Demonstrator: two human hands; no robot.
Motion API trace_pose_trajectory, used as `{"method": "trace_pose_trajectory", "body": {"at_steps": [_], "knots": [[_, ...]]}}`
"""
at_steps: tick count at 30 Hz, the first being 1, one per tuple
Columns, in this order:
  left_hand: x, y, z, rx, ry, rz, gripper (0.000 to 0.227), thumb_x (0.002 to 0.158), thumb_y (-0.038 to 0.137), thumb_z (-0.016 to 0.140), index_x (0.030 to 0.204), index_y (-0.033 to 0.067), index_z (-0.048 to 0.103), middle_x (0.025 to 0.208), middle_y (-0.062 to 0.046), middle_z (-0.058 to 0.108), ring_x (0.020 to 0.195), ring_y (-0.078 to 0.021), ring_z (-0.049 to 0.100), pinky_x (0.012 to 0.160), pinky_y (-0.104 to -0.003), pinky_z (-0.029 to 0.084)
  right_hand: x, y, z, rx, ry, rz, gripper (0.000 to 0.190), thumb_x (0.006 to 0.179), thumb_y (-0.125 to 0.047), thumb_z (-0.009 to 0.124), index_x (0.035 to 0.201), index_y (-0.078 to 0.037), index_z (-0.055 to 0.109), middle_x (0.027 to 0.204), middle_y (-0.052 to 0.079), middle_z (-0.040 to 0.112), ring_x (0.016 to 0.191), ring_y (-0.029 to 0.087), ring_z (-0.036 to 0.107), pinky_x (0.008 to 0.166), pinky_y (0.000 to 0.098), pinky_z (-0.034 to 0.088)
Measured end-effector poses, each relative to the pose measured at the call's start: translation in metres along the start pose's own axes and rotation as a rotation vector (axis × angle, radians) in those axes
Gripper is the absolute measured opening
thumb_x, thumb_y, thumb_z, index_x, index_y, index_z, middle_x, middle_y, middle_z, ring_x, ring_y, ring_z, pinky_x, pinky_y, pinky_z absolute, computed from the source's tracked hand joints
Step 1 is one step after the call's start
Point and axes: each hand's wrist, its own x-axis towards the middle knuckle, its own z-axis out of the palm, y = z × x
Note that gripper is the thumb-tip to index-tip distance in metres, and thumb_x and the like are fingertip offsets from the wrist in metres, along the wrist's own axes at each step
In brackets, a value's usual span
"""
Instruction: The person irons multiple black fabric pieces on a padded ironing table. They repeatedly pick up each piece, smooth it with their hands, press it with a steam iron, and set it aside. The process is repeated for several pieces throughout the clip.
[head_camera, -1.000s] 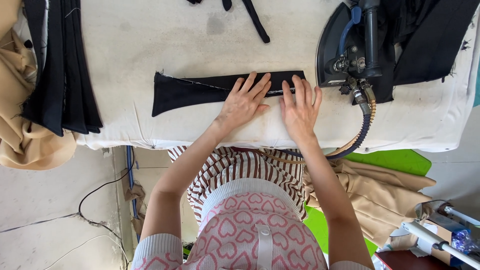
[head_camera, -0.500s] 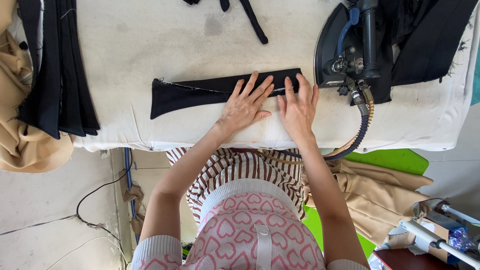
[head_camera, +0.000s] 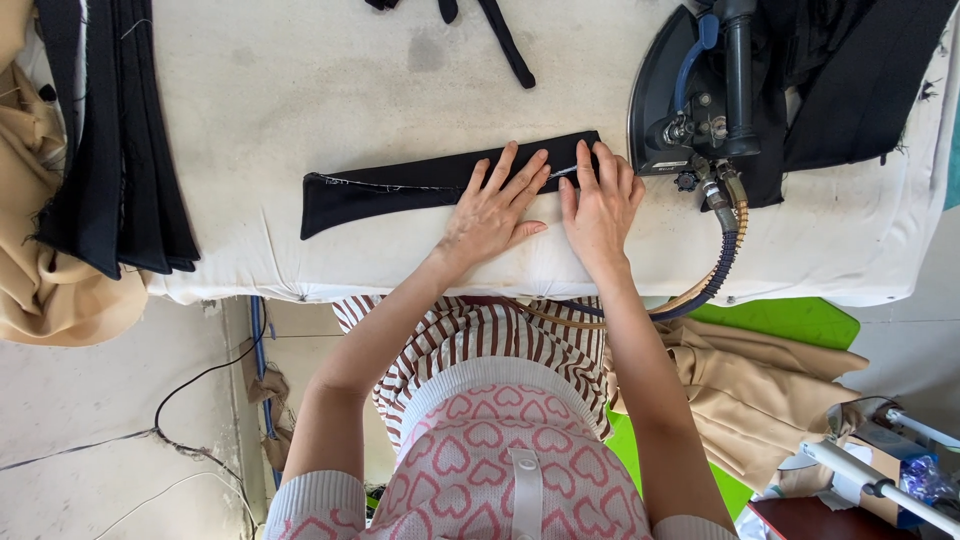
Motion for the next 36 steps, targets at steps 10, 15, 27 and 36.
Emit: {"method": "trace_pose_trajectory", "body": {"at_steps": [10, 15, 27, 36], "knots": [[0.002, 0.001, 0.003, -0.021, -0.026, -0.006, 0.075, 0.100, 0.062, 0.026, 0.154, 0.0105, 0.028, 0.161, -0.009, 0.020, 0.146, -0.0367, 0.013, 0.108, -0.050, 0.024, 0.003, -0.005, -0.003, -0.116, 0.018, -0.097, 0.046, 0.097, -0.026, 0.060, 0.137, -0.003, 0.056, 0.143, 0.016, 0.037, 0.126, 0.035, 0.032, 0.095, 0.0506, 0.023], [0.008, 0.003, 0.021, -0.005, 0.030, 0.005, 0.068, 0.101, 0.057, 0.031, 0.146, 0.0061, 0.041, 0.154, -0.013, 0.032, 0.140, -0.0366, 0.024, 0.104, -0.047, 0.029, 0.003, -0.003, -0.002, -0.117, 0.013, -0.138, 0.049, 0.100, -0.025, 0.057, 0.141, 0.001, 0.050, 0.147, 0.016, 0.043, 0.129, 0.037, 0.033, 0.099, 0.0547, 0.018], [0.023, 0.011, 0.032, 0.137, 0.116, -0.055, 0.062, 0.101, 0.054, 0.026, 0.144, 0.0125, 0.042, 0.136, -0.010, 0.039, 0.122, -0.0347, 0.035, 0.096, -0.044, 0.036, 0.010, 0.003, -0.014, 0.076, -0.166, -0.029, 0.056, 0.096, -0.034, 0.064, 0.143, -0.005, 0.051, 0.152, 0.018, 0.037, 0.131, 0.048, 0.039, 0.104, 0.0705, 0.019], [0.020, 0.013, 0.021, 0.145, 0.064, -0.077, 0.061, 0.102, 0.055, 0.034, 0.147, 0.0135, 0.040, 0.144, -0.007, 0.041, 0.124, -0.0297, 0.041, 0.100, -0.044, 0.042, 0.118, 0.119, -0.082, 0.206, -0.237, 0.464, 0.068, 0.103, -0.045, 0.046, 0.147, 0.004, 0.026, 0.140, 0.030, 0.048, 0.123, 0.050, 0.043, 0.102, 0.0506, 0.033]]}}
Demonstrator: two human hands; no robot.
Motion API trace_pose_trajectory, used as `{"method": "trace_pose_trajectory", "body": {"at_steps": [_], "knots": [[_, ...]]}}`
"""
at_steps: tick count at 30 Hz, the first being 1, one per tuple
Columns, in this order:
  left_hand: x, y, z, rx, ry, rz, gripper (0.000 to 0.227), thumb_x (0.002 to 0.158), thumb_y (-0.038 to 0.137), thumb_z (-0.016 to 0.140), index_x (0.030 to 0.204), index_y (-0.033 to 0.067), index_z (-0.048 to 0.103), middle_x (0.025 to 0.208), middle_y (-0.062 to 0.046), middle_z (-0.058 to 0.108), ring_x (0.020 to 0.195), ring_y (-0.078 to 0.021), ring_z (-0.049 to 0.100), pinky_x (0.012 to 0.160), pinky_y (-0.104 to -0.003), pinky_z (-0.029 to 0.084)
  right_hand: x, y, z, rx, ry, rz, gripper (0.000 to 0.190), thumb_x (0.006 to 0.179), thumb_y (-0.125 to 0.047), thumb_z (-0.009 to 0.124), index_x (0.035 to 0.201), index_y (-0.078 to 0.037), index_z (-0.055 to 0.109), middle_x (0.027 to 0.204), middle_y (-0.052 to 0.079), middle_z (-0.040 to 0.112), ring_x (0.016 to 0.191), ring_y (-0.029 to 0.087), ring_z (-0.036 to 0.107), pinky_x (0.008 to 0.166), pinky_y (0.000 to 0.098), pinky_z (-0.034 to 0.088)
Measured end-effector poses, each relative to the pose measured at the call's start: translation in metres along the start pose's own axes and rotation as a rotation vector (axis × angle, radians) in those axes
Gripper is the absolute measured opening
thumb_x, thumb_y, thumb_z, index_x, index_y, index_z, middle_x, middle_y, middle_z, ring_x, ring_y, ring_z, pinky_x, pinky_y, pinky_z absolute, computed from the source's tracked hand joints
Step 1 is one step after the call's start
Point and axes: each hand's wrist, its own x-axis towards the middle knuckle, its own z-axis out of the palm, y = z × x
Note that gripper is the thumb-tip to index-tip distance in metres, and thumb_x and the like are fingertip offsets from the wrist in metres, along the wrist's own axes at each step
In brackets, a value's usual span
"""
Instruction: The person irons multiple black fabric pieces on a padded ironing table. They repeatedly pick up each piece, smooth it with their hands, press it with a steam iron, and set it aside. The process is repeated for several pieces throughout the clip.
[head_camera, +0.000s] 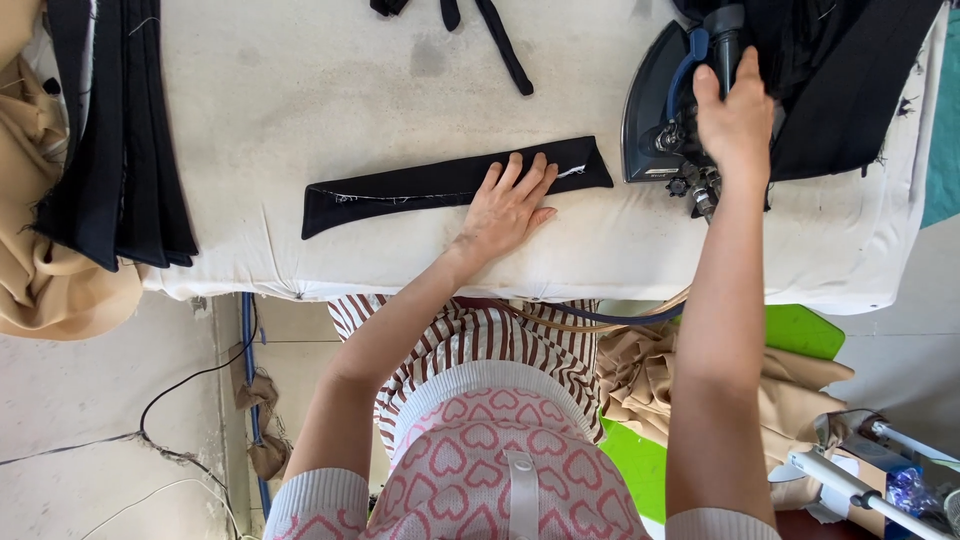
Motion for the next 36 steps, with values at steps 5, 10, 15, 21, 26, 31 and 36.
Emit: {"method": "trace_pose_trajectory", "body": {"at_steps": [5, 10, 15, 21, 26, 31, 36], "knots": [[0.000, -0.002, -0.001, -0.041, -0.005, 0.002, 0.060, 0.103, 0.053, 0.032, 0.148, 0.0130, 0.038, 0.147, -0.007, 0.040, 0.127, -0.0299, 0.041, 0.102, -0.045, 0.041, 0.010, -0.001, 0.000, 0.192, 0.023, 0.053, 0.039, 0.102, -0.048, 0.052, 0.109, -0.010, 0.055, 0.082, 0.004, 0.063, 0.069, 0.019, 0.062, 0.057, 0.0345, 0.050], [-0.001, -0.004, 0.003, -0.043, 0.045, -0.003, 0.055, 0.104, 0.049, 0.033, 0.143, 0.0117, 0.046, 0.147, -0.007, 0.042, 0.126, -0.0293, 0.043, 0.100, -0.043, 0.042, -0.021, 0.001, -0.014, 0.053, -0.026, -0.218, 0.049, 0.107, -0.051, 0.056, 0.084, -0.007, 0.051, 0.074, 0.008, 0.053, 0.074, 0.028, 0.055, 0.064, 0.0463, 0.039], [0.001, -0.005, 0.006, -0.041, -0.002, 0.018, 0.056, 0.104, 0.048, 0.033, 0.143, 0.0101, 0.046, 0.148, -0.008, 0.043, 0.126, -0.0297, 0.044, 0.097, -0.044, 0.043, -0.055, -0.015, -0.016, 0.120, -0.213, -0.389, 0.026, 0.097, -0.029, 0.071, 0.088, -0.006, 0.065, 0.073, 0.004, 0.060, 0.065, 0.015, 0.052, 0.059, 0.0308, 0.039], [-0.019, -0.035, -0.012, -0.281, 0.164, 0.027, 0.039, 0.101, 0.030, 0.053, 0.130, 0.0037, 0.057, 0.135, -0.017, 0.055, 0.125, -0.0315, 0.056, 0.098, -0.041, 0.054, -0.059, -0.062, -0.004, -0.314, -0.348, -0.283, 0.068, 0.090, -0.075, 0.049, 0.094, -0.008, 0.060, 0.078, 0.022, 0.063, 0.092, 0.047, 0.056, 0.067, 0.0562, 0.044], [-0.076, -0.113, -0.035, 0.024, 0.259, 0.000, 0.033, 0.089, 0.020, 0.065, 0.120, 0.0098, 0.063, 0.113, -0.010, 0.059, 0.111, -0.0304, 0.057, 0.099, -0.045, 0.041, -0.056, -0.061, -0.003, -0.252, -0.296, -0.321, 0.049, 0.098, -0.064, 0.062, 0.091, -0.015, 0.066, 0.061, 0.016, 0.059, 0.072, 0.041, 0.066, 0.064, 0.0448, 0.048], [-0.118, -0.172, -0.060, 0.185, 0.376, -0.079, 0.011, 0.096, 0.010, 0.058, 0.093, 0.0158, 0.067, 0.090, -0.001, 0.059, 0.094, -0.0196, 0.060, 0.093, -0.037, 0.043, -0.053, -0.053, 0.003, -0.302, -0.269, -0.401, 0.049, 0.099, -0.065, 0.061, 0.091, -0.017, 0.062, 0.057, 0.014, 0.056, 0.067, 0.039, 0.065, 0.063, 0.0445, 0.049], [-0.129, -0.178, -0.083, 0.131, 0.331, -0.068, 0.021, 0.091, -0.009, 0.056, 0.095, 0.0104, 0.063, 0.097, -0.002, 0.061, 0.090, -0.0189, 0.059, 0.074, -0.028, 0.046, -0.057, -0.056, 0.001, -0.413, -0.317, -0.385, 0.056, 0.102, -0.062, 0.048, 0.100, -0.007, 0.059, 0.073, 0.022, 0.064, 0.081, 0.052, 0.059, 0.067, 0.0572, 0.043]]}}
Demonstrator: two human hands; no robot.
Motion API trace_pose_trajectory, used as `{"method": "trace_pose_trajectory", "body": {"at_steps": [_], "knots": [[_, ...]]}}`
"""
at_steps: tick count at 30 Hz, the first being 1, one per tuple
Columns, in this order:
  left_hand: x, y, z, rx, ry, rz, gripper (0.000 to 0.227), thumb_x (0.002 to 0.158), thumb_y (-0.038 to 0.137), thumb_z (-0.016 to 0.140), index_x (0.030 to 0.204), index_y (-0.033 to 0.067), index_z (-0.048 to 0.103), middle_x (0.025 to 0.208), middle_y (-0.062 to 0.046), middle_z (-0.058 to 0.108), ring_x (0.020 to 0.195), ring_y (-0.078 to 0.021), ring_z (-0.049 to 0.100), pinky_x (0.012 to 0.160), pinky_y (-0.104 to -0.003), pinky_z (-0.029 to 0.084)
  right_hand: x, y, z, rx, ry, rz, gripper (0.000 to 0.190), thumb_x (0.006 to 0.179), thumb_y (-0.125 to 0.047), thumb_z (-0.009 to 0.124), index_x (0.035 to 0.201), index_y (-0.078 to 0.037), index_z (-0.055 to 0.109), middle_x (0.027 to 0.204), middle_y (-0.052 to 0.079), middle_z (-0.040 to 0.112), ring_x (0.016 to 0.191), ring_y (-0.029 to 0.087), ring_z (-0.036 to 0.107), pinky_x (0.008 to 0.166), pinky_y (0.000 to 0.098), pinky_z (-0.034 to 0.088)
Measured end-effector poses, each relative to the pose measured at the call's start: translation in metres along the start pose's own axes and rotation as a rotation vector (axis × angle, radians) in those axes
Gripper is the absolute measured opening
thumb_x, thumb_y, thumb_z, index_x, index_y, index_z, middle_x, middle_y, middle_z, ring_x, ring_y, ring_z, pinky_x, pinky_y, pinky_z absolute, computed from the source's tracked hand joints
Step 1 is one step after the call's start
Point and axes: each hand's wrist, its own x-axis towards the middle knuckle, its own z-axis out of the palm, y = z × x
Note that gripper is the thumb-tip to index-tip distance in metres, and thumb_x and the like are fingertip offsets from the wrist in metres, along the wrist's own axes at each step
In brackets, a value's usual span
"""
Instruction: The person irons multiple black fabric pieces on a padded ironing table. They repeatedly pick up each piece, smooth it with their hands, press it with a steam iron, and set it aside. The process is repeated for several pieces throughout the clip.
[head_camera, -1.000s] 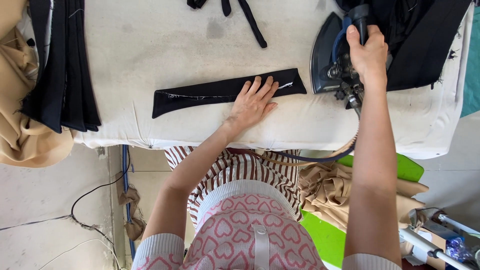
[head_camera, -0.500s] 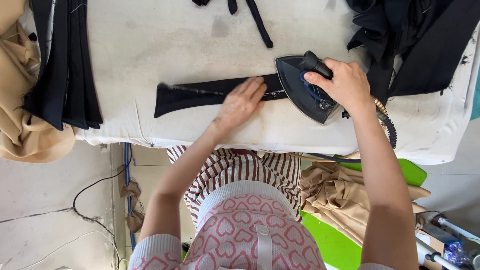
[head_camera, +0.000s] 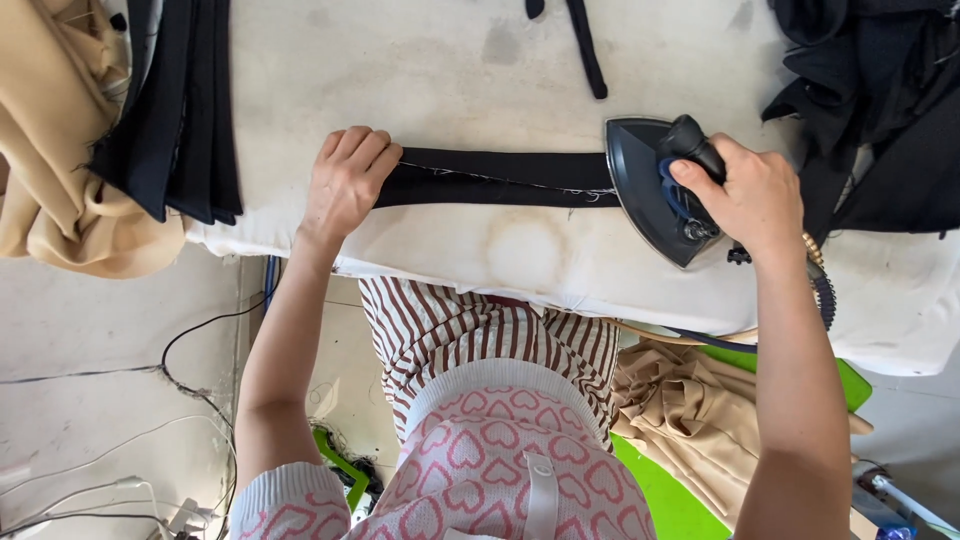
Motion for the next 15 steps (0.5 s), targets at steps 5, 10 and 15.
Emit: {"method": "trace_pose_trajectory", "body": {"at_steps": [5, 10, 15], "knots": [[-0.020, -0.008, 0.005, -0.053, 0.014, 0.008, 0.017, 0.092, -0.011, 0.059, 0.095, 0.0065, 0.061, 0.100, -0.006, 0.063, 0.092, -0.0224, 0.060, 0.073, -0.030, 0.050, 0.000, 0.003, 0.003, -0.005, 0.000, 0.019, 0.060, 0.103, -0.065, 0.046, 0.094, -0.006, 0.057, 0.065, 0.023, 0.058, 0.076, 0.051, 0.057, 0.067, 0.0556, 0.042], [-0.030, -0.008, 0.008, -0.172, 0.042, -0.038, 0.011, 0.097, -0.009, 0.057, 0.100, -0.0013, 0.064, 0.111, -0.015, 0.060, 0.098, -0.0307, 0.059, 0.076, -0.037, 0.056, 0.000, 0.007, 0.006, 0.007, 0.020, 0.006, 0.060, 0.103, -0.064, 0.049, 0.094, -0.005, 0.057, 0.064, 0.022, 0.058, 0.073, 0.050, 0.058, 0.064, 0.0551, 0.043], [-0.032, -0.005, 0.004, -0.171, 0.072, -0.084, 0.013, 0.096, -0.010, 0.058, 0.100, -0.0018, 0.067, 0.108, -0.012, 0.057, 0.096, -0.0283, 0.055, 0.073, -0.035, 0.056, 0.001, 0.014, 0.012, -0.044, 0.073, -0.044, 0.056, 0.104, -0.061, 0.052, 0.098, -0.006, 0.059, 0.073, 0.026, 0.063, 0.077, 0.052, 0.059, 0.068, 0.0547, 0.043]]}}
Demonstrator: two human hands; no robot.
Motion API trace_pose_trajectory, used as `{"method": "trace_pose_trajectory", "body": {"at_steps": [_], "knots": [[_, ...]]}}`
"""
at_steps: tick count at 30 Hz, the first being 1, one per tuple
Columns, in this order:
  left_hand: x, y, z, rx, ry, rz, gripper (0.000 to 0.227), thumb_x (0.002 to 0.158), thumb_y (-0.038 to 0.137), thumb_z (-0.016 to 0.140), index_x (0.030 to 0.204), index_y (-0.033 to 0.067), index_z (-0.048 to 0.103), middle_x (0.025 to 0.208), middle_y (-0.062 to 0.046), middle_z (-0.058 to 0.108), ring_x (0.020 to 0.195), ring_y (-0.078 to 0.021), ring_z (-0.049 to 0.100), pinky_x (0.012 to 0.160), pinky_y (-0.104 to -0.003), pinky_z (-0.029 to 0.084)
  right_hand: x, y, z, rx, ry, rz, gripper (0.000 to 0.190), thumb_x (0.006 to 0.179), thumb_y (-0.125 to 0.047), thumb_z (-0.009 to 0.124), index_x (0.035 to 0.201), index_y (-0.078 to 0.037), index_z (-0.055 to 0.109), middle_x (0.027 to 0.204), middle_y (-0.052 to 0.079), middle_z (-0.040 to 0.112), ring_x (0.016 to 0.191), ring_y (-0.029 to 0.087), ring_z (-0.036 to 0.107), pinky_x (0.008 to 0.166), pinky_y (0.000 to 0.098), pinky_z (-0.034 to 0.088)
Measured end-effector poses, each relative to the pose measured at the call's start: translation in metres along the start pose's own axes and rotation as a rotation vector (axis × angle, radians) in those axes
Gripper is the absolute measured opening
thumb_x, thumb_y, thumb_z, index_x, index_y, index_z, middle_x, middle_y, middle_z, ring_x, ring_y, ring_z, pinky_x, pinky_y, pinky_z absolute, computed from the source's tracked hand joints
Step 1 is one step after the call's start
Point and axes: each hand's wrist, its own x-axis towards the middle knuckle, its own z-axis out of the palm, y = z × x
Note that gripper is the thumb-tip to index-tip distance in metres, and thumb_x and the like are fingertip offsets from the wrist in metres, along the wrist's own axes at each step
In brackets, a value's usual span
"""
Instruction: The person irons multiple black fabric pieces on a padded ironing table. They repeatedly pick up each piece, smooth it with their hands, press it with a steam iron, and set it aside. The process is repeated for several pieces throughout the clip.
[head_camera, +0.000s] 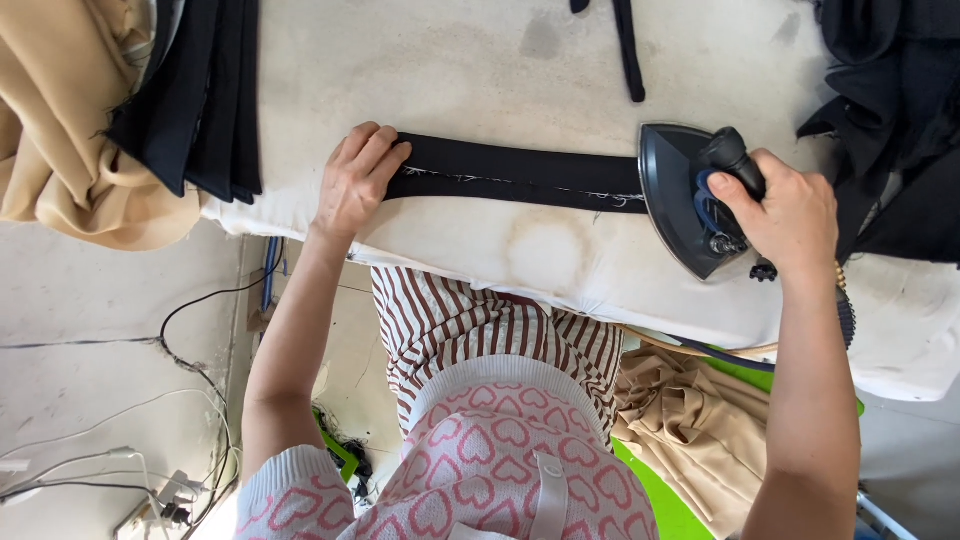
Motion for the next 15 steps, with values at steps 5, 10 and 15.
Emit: {"method": "trace_pose_trajectory", "body": {"at_steps": [5, 10, 15], "knots": [[-0.008, -0.001, 0.003, 0.074, -0.008, -0.069, 0.022, 0.094, -0.009, 0.058, 0.104, 0.0075, 0.069, 0.109, -0.006, 0.054, 0.088, -0.0239, 0.049, 0.064, -0.032, 0.048, 0.000, 0.007, 0.006, 0.005, 0.011, -0.002, 0.058, 0.104, -0.064, 0.051, 0.101, -0.007, 0.060, 0.072, 0.025, 0.063, 0.076, 0.053, 0.057, 0.070, 0.0542, 0.044], [-0.008, 0.004, -0.008, 0.225, -0.079, -0.043, 0.027, 0.098, -0.001, 0.050, 0.109, 0.0160, 0.069, 0.118, -0.001, 0.053, 0.091, -0.0220, 0.051, 0.069, -0.032, 0.043, 0.000, 0.009, 0.008, -0.002, 0.000, 0.016, 0.064, 0.104, -0.068, 0.046, 0.098, -0.006, 0.059, 0.069, 0.024, 0.062, 0.073, 0.052, 0.057, 0.068, 0.0544, 0.044], [-0.001, 0.010, -0.013, 0.384, -0.039, -0.018, 0.032, 0.093, -0.003, 0.049, 0.105, 0.0193, 0.069, 0.114, 0.005, 0.061, 0.093, -0.0185, 0.055, 0.071, -0.029, 0.036, -0.002, 0.003, 0.003, 0.059, 0.000, 0.066, 0.053, 0.099, -0.062, 0.061, 0.100, -0.010, 0.063, 0.070, 0.023, 0.062, 0.078, 0.051, 0.056, 0.074, 0.0517, 0.044]]}}
